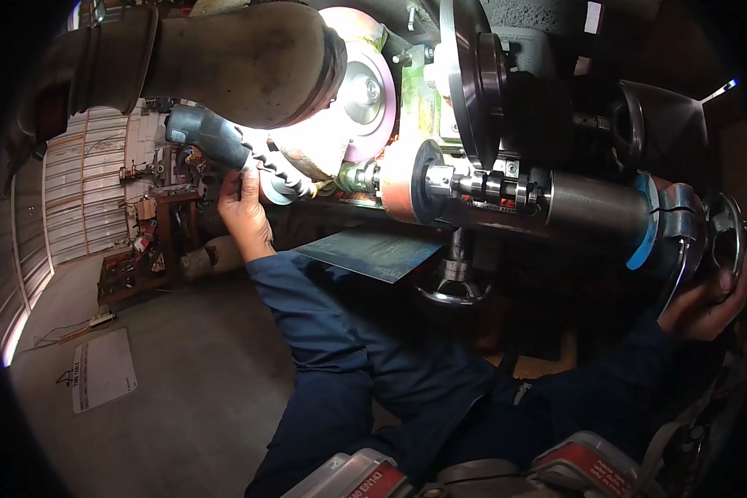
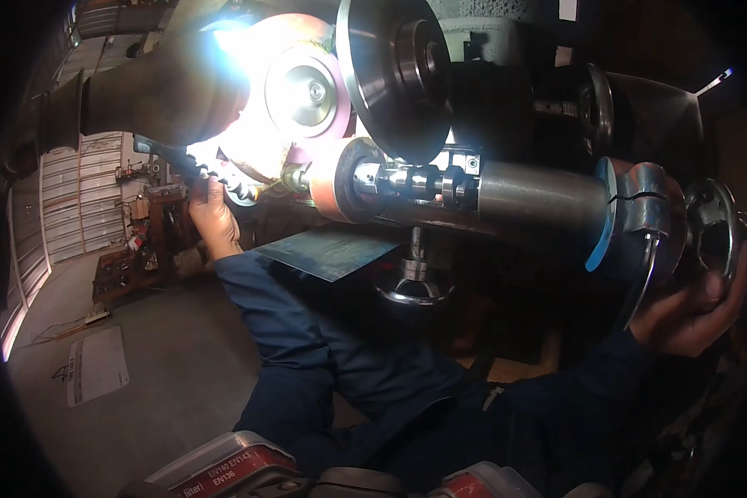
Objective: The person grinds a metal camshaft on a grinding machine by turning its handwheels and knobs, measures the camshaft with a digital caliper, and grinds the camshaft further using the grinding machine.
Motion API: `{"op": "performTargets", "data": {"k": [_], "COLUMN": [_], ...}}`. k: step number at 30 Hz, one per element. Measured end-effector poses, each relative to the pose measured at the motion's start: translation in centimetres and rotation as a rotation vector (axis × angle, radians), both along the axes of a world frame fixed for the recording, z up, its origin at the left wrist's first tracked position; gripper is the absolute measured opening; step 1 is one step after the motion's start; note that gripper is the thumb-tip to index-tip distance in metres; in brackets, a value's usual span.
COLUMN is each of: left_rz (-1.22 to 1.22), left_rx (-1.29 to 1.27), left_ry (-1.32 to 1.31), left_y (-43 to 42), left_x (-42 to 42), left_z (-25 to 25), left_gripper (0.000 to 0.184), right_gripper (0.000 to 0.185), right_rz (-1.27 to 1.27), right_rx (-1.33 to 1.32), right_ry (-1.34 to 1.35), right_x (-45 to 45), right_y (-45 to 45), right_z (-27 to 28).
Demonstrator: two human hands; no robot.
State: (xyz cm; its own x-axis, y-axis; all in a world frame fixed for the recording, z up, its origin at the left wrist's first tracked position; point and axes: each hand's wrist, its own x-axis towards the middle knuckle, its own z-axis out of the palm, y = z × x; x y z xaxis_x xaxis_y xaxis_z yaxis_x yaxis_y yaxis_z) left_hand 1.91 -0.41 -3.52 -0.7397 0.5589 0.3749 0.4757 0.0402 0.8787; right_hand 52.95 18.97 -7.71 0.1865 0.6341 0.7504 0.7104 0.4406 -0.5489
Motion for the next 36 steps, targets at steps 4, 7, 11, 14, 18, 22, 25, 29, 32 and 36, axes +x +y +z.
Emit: {"op": "performTargets", "data": {"k": [4, 7, 11, 14, 18, 22, 25, 29, 32, 36], "left_rz": [-0.005, 0.012, 0.013, -0.004, 0.004, 0.012, -0.006, -0.014, -0.016, -0.004], "left_rx": [0.015, 0.007, 0.019, 0.014, 0.013, 0.029, 0.024, 0.017, 0.025, 0.032], "left_ry": [-0.019, -0.014, -0.008, -0.009, -0.012, -0.015, 0.003, 0.024, 0.004, -0.022], "left_y": [-0.2, -0.3, -0.5, -0.5, -0.3, -0.5, -0.4, -0.3, -0.3, -0.4], "left_x": [-0.4, -0.2, -0.2, 0.0, 0.5, 0.4, 0.6, 0.7, 0.6, 0.4], "left_z": [-0.3, -0.2, -0.4, -0.3, 0.0, -0.2, -0.1, 0.0, 0.0, -0.2], "left_gripper": [0.025, 0.026, 0.027, 0.028, 0.028, 0.026, 0.025, 0.025, 0.025, 0.028], "right_gripper": [0.036, 0.036, 0.035, 0.035, 0.034, 0.034, 0.033, 0.033, 0.035, 0.035], "right_rz": [0.026, 0.011, 0.021, 0.012, 0.039, 0.082, 0.168, 0.059, 0.013, 0.049], "right_rx": [-0.055, -0.108, -0.22, -0.318, -0.401, -0.496, -0.441, -0.535, -0.652, -0.744], "right_ry": [0.016, 0.016, 0.09, 0.099, 0.021, -0.092, -0.165, -0.325, -0.366, -0.441], "right_x": [0.6, -0.8, -1.7, -1.6, -1.2, -0.5, 0.5, 0.4, 0.1, 0.8], "right_y": [0.3, -0.1, -0.3, -0.3, 0.0, 0.7, 1.8, 1.9, 2.3, 4.1], "right_z": [0.2, 1.4, 3.0, 3.7, 4.3, 5.2, 5.0, 5.7, 6.3, 6.4]}}
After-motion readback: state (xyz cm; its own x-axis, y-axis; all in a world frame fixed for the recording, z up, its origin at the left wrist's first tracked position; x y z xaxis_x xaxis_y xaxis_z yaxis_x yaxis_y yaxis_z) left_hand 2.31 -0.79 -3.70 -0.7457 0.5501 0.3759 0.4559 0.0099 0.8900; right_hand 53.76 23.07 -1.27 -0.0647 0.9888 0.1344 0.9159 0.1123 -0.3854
